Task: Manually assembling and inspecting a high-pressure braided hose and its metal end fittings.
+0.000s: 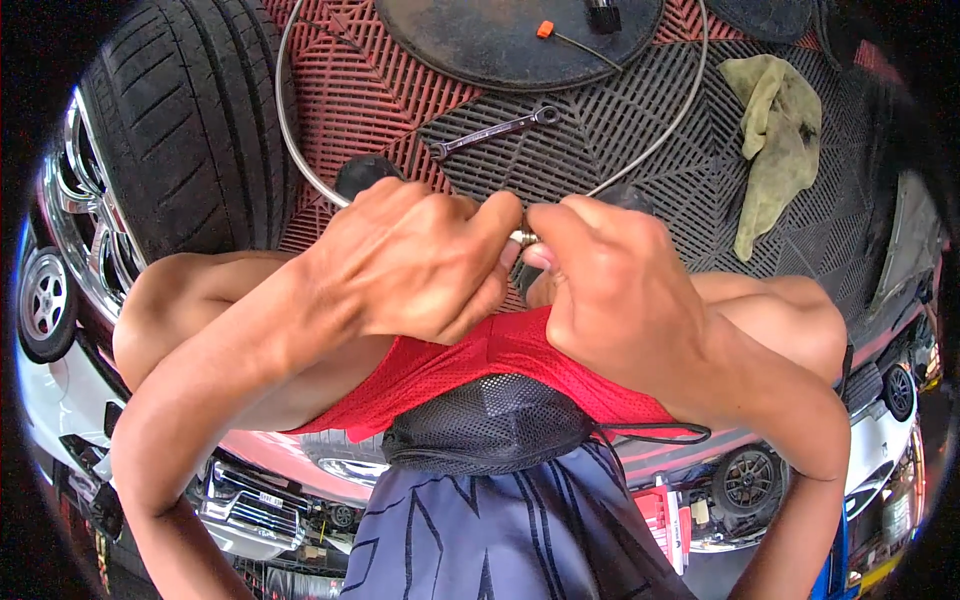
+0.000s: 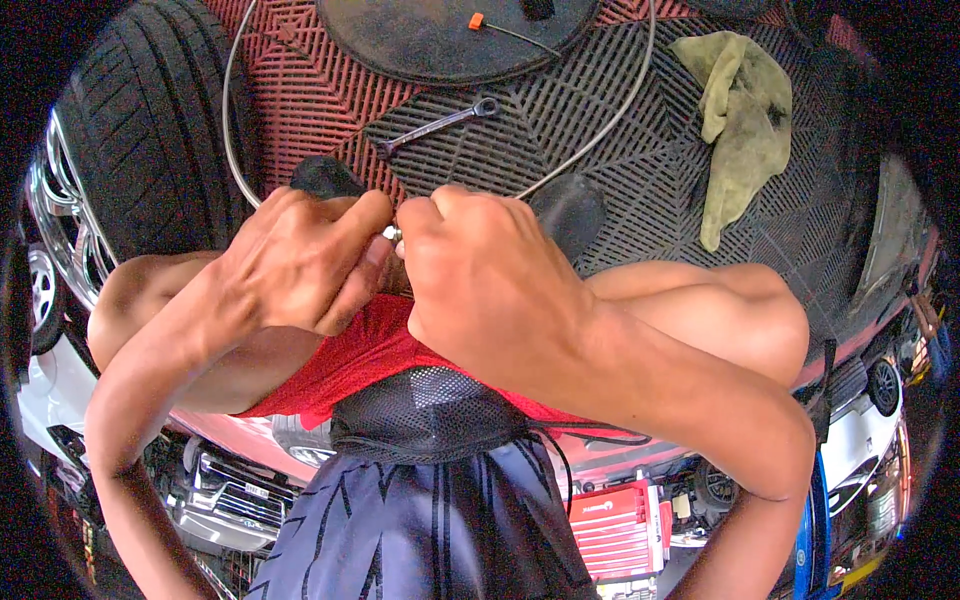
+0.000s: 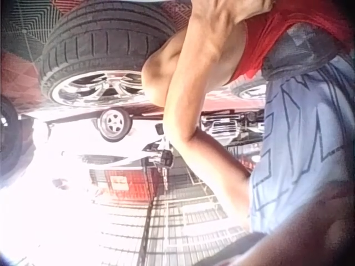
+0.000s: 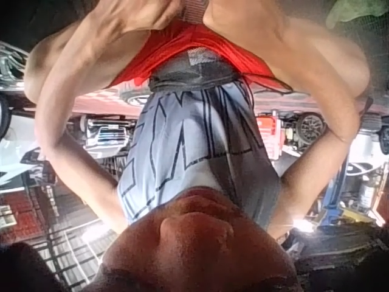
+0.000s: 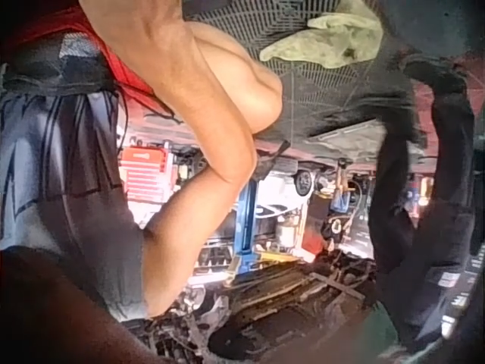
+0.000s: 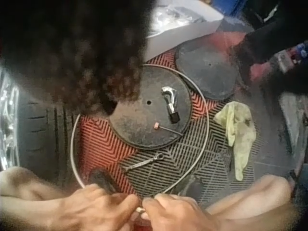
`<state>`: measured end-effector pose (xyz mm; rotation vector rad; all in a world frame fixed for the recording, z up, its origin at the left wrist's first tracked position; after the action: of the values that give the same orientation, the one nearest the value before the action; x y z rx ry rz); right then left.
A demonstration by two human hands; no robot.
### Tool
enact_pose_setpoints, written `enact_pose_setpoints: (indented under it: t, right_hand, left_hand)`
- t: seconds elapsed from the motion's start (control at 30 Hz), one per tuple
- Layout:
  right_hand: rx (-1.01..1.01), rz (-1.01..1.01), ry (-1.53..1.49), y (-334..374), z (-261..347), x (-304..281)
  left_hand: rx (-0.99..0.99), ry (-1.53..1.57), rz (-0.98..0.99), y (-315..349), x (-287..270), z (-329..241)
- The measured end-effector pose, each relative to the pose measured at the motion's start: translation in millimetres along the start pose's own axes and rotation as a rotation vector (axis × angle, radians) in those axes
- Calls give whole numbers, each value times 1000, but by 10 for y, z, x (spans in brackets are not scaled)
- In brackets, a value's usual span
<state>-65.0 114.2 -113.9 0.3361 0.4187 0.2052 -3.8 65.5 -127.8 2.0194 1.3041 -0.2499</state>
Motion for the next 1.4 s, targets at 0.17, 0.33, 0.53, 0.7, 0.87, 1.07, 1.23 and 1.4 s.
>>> enact_pose_setpoints:
  t: [0.17, 0.33, 0.53, 0.7, 0.87, 1.07, 1.23, 1.4]
  right_hand:
    - [27, 11, 31, 10, -29, 9]
    - [20, 0, 44, 2, -6, 0]
    - [29, -11, 26, 9, -8, -15]
    - [44, 6, -14, 2, -36, 1]
    - [-2, -13, -33, -12, 15, -15]
    - [17, -17, -11, -34, -28, -45]
    - [42, 21, -13, 0, -44, 33]
    - [21, -11, -61, -25, -48, -11]
  left_hand:
    - [-5, -84, -10, -35, -16, -17]
    - [11, -90, -36, -33, -20, -6]
    - [10, -78, -61, -34, -25, -19]
    - [8, -90, -57, -10, -68, -28]
    - [-37, -14, -4, 2, -100, 0]
    - [-96, 16, 13, -11, -49, 76]
    - [-65, -43, 66, -2, -46, 20]
    - [-69, 45, 37, 6, -76, 63]
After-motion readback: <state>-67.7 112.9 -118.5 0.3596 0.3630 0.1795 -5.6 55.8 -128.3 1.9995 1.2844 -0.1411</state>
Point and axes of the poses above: each hand's wrist, its own y-axis away from the middle knuckle, its own x-axis out of the palm, z = x × y, the point moved 9 cm from there along -y, towards the middle knuckle, and after that the axes turned 10 degrees about z, right-handed, at the moved point
